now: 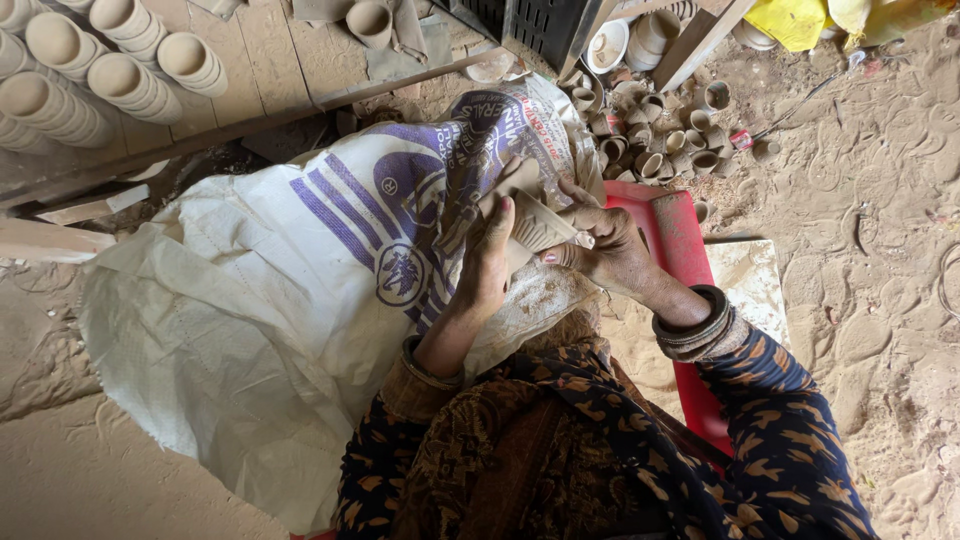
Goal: The person sits on a low stool and shapes small clay cups by hand. They repeatedly smooth the exterior and interior surfaces of the clay vessels using their fingers and a small piece of cloth. Finished cups are placed on a nearby wooden board.
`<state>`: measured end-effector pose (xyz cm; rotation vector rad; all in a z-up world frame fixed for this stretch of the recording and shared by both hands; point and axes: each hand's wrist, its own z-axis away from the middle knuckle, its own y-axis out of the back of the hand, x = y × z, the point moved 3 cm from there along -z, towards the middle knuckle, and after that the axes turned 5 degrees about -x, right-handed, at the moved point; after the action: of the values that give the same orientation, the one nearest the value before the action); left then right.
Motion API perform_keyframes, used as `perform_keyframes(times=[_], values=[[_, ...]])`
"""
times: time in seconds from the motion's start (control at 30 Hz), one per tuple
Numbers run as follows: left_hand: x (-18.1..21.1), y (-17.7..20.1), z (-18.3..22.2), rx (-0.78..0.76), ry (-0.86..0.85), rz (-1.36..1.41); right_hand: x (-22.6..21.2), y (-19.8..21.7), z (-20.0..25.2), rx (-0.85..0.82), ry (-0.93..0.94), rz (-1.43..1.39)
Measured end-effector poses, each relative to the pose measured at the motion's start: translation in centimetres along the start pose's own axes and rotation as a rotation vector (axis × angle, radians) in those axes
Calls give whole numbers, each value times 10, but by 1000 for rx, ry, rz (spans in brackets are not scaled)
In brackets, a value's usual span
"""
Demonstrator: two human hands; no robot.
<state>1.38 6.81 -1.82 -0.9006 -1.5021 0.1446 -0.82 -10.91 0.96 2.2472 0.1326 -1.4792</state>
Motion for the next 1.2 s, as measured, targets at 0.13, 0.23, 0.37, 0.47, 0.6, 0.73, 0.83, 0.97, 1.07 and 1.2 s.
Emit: perform_keyframes(times=[0.13, 0.23, 0.37, 0.47, 0.6, 0.73, 0.83, 0.97, 1.07, 1.2], values=[[-5, -1, 0, -58, 70, 146, -5, -2, 3, -7, -16, -108], [-2, -4, -1, -23, 108, 208, -6, -5, 4, -84, -123, -34], [14, -12, -2, -28, 74, 55, -9, -4, 2, -69, 42, 16], [24, -16, -2, -35, 28, -133, -4, -2, 1, -32, 34, 57], [25, -21, 5, -41, -161, -689, -1, -1, 4, 27, 14, 45], [10, -33, 14, -13, -548, -1550, 0, 4, 6, 96, -167, -177], [5, -32, 14, -13, -745, -1694, -11, 0, 5, 76, -28, 193], [17, -7, -4, -92, -326, -1132, -27, -17, 5, 63, 204, 445], [20, -7, -6, -111, -229, -920, -26, -22, 8, 1, 124, 428], [2, -34, 10, -18, -617, -1618, -12, -3, 6, 35, -102, 296]])
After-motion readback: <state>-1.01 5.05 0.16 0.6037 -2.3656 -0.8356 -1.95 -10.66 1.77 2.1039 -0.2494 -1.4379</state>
